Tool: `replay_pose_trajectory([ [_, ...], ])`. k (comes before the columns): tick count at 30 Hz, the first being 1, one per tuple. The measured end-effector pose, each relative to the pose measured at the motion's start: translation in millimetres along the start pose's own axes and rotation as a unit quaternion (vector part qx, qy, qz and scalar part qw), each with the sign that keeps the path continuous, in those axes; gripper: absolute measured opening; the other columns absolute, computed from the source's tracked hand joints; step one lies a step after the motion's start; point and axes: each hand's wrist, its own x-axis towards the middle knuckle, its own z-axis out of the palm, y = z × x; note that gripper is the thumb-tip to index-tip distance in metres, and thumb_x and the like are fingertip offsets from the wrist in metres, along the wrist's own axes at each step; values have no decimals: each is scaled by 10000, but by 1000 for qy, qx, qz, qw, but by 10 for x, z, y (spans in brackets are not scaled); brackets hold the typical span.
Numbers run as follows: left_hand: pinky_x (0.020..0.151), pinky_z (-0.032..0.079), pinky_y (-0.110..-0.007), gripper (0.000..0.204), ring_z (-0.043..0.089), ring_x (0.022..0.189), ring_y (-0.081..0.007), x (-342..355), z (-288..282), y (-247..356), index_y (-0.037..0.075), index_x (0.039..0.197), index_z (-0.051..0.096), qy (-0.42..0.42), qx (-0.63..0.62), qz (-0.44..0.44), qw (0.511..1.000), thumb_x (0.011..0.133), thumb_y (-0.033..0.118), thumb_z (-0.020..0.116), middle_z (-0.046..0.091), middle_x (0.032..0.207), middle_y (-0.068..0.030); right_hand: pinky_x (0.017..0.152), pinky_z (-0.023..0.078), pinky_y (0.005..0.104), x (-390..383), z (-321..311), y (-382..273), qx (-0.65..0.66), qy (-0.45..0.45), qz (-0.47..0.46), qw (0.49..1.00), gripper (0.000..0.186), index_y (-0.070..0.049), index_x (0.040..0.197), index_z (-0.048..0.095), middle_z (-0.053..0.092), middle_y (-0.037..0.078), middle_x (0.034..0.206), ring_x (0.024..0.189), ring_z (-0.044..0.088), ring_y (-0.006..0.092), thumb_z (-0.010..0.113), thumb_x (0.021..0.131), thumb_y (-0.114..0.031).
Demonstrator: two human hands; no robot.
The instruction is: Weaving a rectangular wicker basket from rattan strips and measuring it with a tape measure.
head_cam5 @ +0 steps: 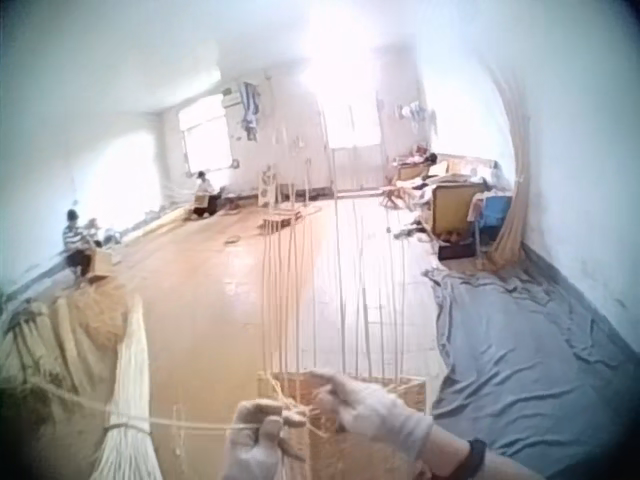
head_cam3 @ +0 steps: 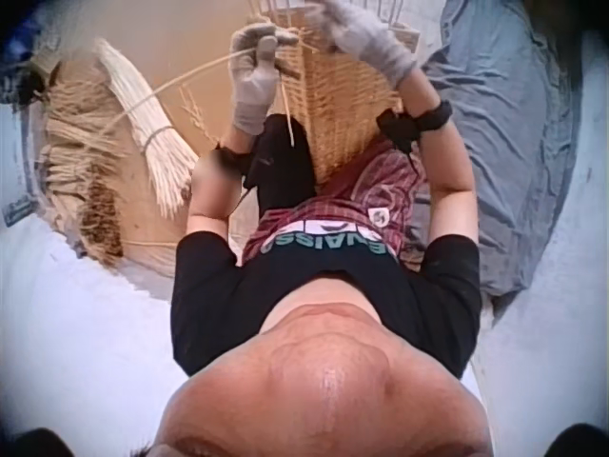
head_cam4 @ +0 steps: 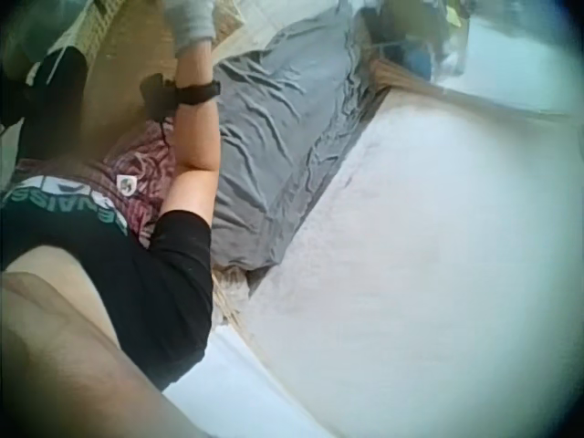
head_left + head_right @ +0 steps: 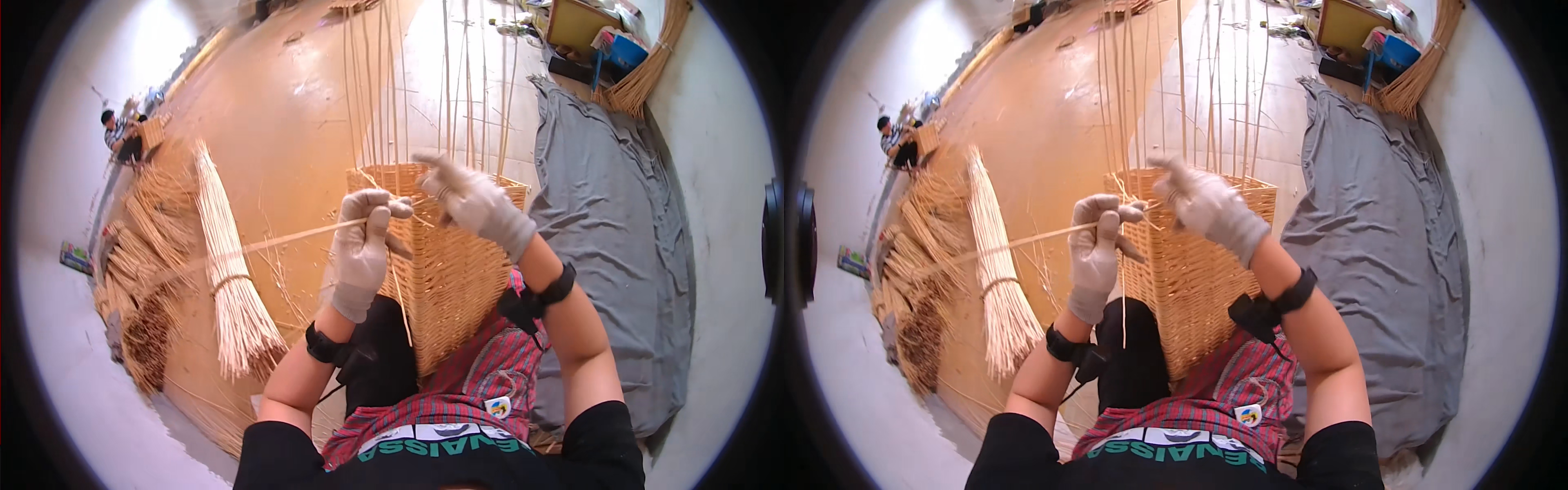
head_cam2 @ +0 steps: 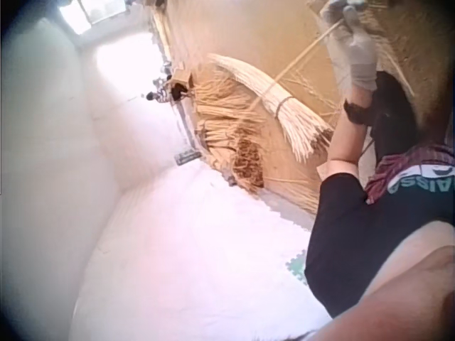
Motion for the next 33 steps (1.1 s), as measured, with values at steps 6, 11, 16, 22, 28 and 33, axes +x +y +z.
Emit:
replay_pose_trajectory([
  [6,585,627,-258,195,695,938,-187,-71,-196,-122,39,1219,478,-39,-61,-22,997,1064,156,501,679,1083,-187,515,500,227,220,132,-55,-17,-120,212,970,315,-104,1243,695,696,11,826,586,618,73,682,984,-282],
  [11,504,534,-207,315,664,836,-137,323,-401,-444,40,1270,488,13,-98,-38,994,1057,264,549,677,1108,-160,506,511,251,160,270,99,-24,-13,167,986,236,-54,1111,750,723,16,807,546,594,66,722,944,-219],
  [16,421,410,-191,419,521,559,-52,731,-616,-710,38,1281,547,-141,-120,-241,953,1026,366,603,690,996,-67,505,493,241,67,458,117,-36,57,140,988,210,-66,1126,736,686,18,750,555,572,52,703,953,-181],
  [22,356,331,-174,381,423,424,-9,402,-591,-467,13,1205,605,-105,-43,-240,964,993,323,669,751,1044,-105,510,504,235,-258,596,33,88,76,101,988,285,-86,1176,597,640,29,802,631,604,65,731,924,-92],
  [28,360,377,-188,291,472,437,-33,-341,-145,-21,40,1141,626,26,27,-254,966,941,215,743,752,1032,-111,580,514,234,-862,568,434,130,56,56,988,333,-101,1190,550,662,32,928,727,613,60,725,911,-52],
  [33,347,415,-202,227,525,476,-37,-655,329,-956,47,1152,627,13,-63,-289,955,971,165,697,749,1056,-94,688,522,263,-1173,252,1561,133,94,39,986,374,-98,1249,524,666,38,965,837,625,90,711,925,-83],
])
